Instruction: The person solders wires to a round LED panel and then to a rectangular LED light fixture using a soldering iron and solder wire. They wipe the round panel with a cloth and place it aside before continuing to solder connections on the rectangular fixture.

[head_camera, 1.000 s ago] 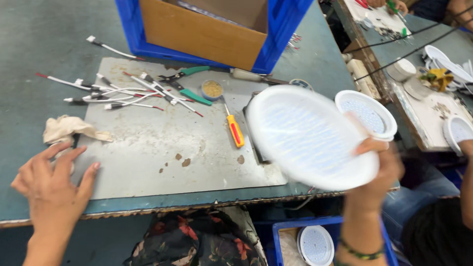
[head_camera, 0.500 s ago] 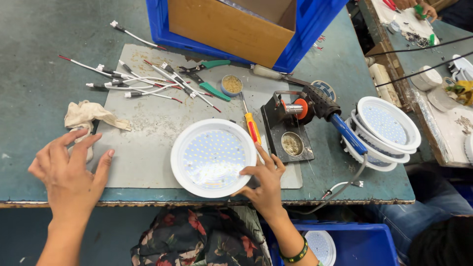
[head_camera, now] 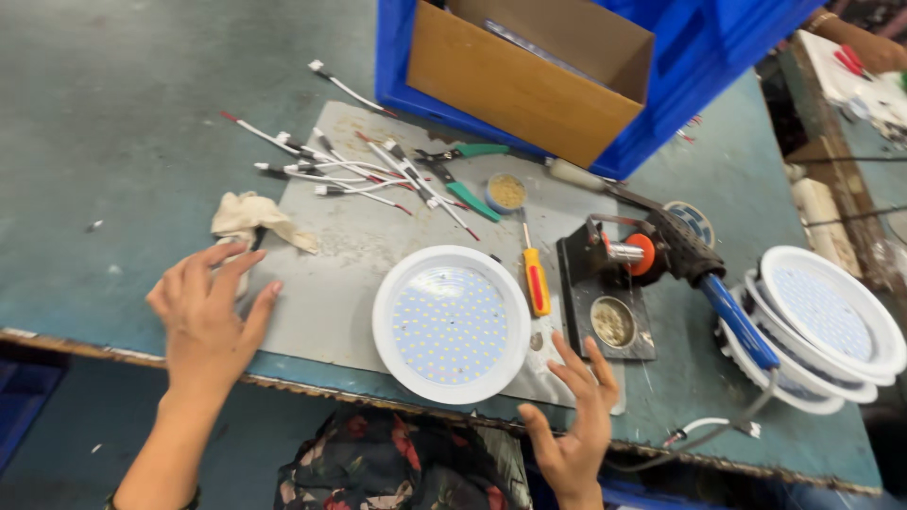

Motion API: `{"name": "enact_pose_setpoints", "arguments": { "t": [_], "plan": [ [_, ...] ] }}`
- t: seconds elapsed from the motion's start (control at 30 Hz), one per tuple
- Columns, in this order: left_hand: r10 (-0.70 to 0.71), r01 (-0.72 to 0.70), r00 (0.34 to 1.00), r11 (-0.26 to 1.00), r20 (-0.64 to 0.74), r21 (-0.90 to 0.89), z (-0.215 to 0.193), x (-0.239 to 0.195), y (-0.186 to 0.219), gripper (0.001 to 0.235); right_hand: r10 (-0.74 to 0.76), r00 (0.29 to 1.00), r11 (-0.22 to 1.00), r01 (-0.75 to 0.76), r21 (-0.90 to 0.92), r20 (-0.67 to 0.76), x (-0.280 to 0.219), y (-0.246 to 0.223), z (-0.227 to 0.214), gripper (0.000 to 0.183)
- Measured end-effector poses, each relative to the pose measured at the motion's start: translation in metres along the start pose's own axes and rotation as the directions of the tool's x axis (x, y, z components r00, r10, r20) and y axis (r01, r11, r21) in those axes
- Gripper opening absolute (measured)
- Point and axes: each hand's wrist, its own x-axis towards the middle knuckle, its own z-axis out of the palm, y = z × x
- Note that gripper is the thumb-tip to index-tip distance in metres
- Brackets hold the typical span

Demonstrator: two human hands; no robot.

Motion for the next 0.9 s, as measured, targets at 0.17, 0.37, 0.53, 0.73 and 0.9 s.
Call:
{"name": "enact_pose_setpoints", "arguments": {
  "t": [0.17,0.37,0.53,0.73,0.9],
  "plan": [
    [-0.223,0.200,0.974,0.922,-0.032,-0.331,-0.007,0.008,-0.006,0.034,0.041,0.999,0.996,-0.039,0.077,-0.028,-0.011,0.007,0.008,0.033],
    [-0.279,0.213,0.955,0.878,-0.097,-0.428,-0.021,0.037,-0.023,0.036,0.022,0.999,0.994,-0.018,0.112,-0.036,-0.013,0.011,0.011,0.026],
    [0.140,-0.132,0.987,0.986,-0.082,0.104,0.004,0.070,-0.026,0.061,0.045,0.998,0.993,-0.041,0.115,-0.035,-0.008,0.012,0.017,0.024],
    [0.254,-0.252,0.966,0.887,0.046,0.386,0.004,0.090,-0.036,0.021,-0.004,1.000,1.000,0.004,0.013,-0.010,-0.006,0.010,0.021,0.031],
    [0.040,-0.062,0.987,0.988,0.155,0.141,-0.004,0.094,-0.005,0.040,0.001,1.000,1.000,-0.001,-0.006,0.004,-0.004,0.009,0.024,0.034]
  ]
}}
